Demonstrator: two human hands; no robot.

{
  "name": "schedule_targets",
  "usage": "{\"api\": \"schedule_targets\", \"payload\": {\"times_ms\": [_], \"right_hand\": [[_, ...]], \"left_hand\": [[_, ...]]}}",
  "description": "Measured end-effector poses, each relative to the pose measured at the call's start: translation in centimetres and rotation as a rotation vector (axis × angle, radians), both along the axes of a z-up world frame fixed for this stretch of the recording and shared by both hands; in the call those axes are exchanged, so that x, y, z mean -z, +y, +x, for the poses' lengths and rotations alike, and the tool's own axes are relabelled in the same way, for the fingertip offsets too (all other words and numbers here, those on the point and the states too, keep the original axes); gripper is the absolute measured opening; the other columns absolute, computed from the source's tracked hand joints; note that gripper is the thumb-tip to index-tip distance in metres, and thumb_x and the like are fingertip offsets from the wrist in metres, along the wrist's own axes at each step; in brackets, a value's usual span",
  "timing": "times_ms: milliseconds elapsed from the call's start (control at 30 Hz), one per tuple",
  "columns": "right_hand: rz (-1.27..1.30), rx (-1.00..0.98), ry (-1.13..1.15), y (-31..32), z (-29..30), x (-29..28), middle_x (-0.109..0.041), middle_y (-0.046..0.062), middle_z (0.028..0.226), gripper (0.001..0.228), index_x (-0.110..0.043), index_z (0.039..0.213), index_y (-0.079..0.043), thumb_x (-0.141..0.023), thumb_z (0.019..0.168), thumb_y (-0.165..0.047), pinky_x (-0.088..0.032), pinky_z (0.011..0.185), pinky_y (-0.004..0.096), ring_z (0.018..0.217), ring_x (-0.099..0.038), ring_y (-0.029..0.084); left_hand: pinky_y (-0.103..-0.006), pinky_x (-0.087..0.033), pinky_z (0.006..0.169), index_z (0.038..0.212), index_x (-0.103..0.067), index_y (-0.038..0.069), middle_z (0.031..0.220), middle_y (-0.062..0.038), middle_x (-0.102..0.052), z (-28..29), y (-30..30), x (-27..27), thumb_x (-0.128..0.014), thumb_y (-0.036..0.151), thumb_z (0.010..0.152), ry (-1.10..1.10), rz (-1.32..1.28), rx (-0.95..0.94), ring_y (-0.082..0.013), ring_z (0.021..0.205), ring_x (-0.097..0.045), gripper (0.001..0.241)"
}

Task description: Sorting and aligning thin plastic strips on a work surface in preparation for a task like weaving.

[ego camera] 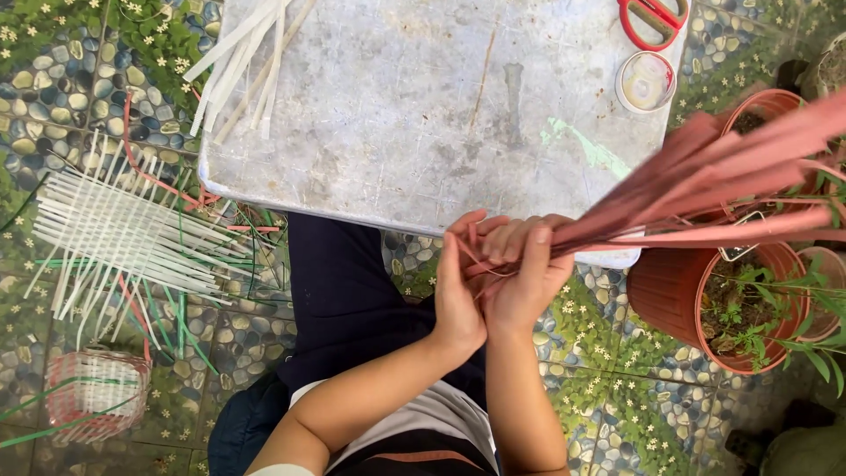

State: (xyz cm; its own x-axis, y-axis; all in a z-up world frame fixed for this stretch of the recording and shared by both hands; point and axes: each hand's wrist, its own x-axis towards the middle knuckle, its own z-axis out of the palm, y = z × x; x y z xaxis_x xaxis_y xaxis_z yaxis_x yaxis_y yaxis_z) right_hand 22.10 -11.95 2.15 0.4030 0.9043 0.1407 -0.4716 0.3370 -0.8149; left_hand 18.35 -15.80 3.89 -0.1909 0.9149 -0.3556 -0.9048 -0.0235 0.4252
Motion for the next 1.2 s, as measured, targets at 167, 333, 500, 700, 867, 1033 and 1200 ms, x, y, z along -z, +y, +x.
{"api": "schedule_targets", "payload": {"times_ms": [167,333,500,700,867,1033,1200], "right_hand": [[0.005,0.0,0.024,-0.1,1.0,-0.7,-0.041,0.006,0.056,0.012,-0.043,0.101,-0.007,-0.053,0.1,-0.013,-0.055,0.051,0.036,0.045,-0.053,0.021],[-0.157,-0.462,0.192,-0.5,4.2,3.7,-0.031,-0.006,0.043,0.029,-0.048,0.093,-0.017,-0.05,0.1,-0.045,-0.035,0.024,0.023,0.025,-0.033,0.007],[-0.238,-0.389,0.108,2.3,3.1,1.6,-0.03,-0.007,0.043,0.027,-0.042,0.085,-0.018,-0.049,0.102,-0.038,-0.036,0.025,0.023,0.025,-0.032,0.007],[-0.312,-0.356,0.024,2.5,3.0,3.5,-0.028,-0.002,0.042,0.033,-0.042,0.077,-0.013,-0.047,0.104,-0.031,-0.033,0.025,0.025,0.025,-0.032,0.011],[-0.27,-0.483,-0.267,1.8,4.1,5.1,-0.036,0.003,0.042,0.038,-0.049,0.081,-0.005,-0.041,0.105,-0.032,-0.038,0.023,0.027,0.023,-0.042,0.015],[-0.419,-0.576,-0.651,0.4,3.2,2.0,-0.053,0.012,0.045,0.04,-0.058,0.091,0.002,-0.034,0.105,-0.027,-0.047,0.028,0.029,0.031,-0.055,0.02],[-0.243,-0.653,-0.66,1.2,2.1,1.6,-0.064,0.017,0.085,0.03,-0.049,0.127,0.001,-0.048,0.099,-0.009,-0.054,0.063,0.038,0.067,-0.063,0.022]], "left_hand": [[-0.0374,-0.054,0.088,0.111,-0.053,0.007,0.118,-0.02,-0.063,-0.9,-0.4,3.6,-0.034,0.041,0.106,-0.021,-0.028,-0.044,-0.0243,0.101,-0.063,0.039],[-0.0395,-0.047,0.098,0.097,-0.056,0.008,0.12,-0.017,-0.061,-2.6,0.3,4.7,-0.03,0.053,0.104,0.13,0.036,0.007,-0.0259,0.116,-0.057,0.052],[-0.0362,-0.046,0.099,0.099,-0.053,0.013,0.121,-0.012,-0.062,-3.3,0.6,4.7,-0.029,0.054,0.103,0.186,-0.002,0.045,-0.0216,0.116,-0.057,0.049],[-0.0374,-0.043,0.1,0.101,-0.051,0.013,0.124,-0.013,-0.062,-3.6,0.5,5.3,-0.029,0.049,0.105,0.269,-0.037,0.089,-0.0229,0.118,-0.055,0.042],[-0.041,-0.044,0.1,0.114,-0.055,0.008,0.127,-0.017,-0.061,-4.3,1.7,4.8,-0.034,0.047,0.105,0.36,0.06,0.244,-0.028,0.12,-0.056,0.045],[-0.0418,-0.05,0.094,0.125,-0.056,0.008,0.116,-0.011,-0.067,-6.2,2.6,4.2,-0.063,0.032,0.096,0.846,0.253,0.556,-0.0233,0.115,-0.061,0.038],[-0.0342,-0.054,0.079,0.104,-0.065,0.013,0.091,-0.003,-0.07,-6.2,5.0,5.0,-0.06,0.031,0.099,0.948,0.232,0.453,-0.0107,0.092,-0.062,0.02]]}}
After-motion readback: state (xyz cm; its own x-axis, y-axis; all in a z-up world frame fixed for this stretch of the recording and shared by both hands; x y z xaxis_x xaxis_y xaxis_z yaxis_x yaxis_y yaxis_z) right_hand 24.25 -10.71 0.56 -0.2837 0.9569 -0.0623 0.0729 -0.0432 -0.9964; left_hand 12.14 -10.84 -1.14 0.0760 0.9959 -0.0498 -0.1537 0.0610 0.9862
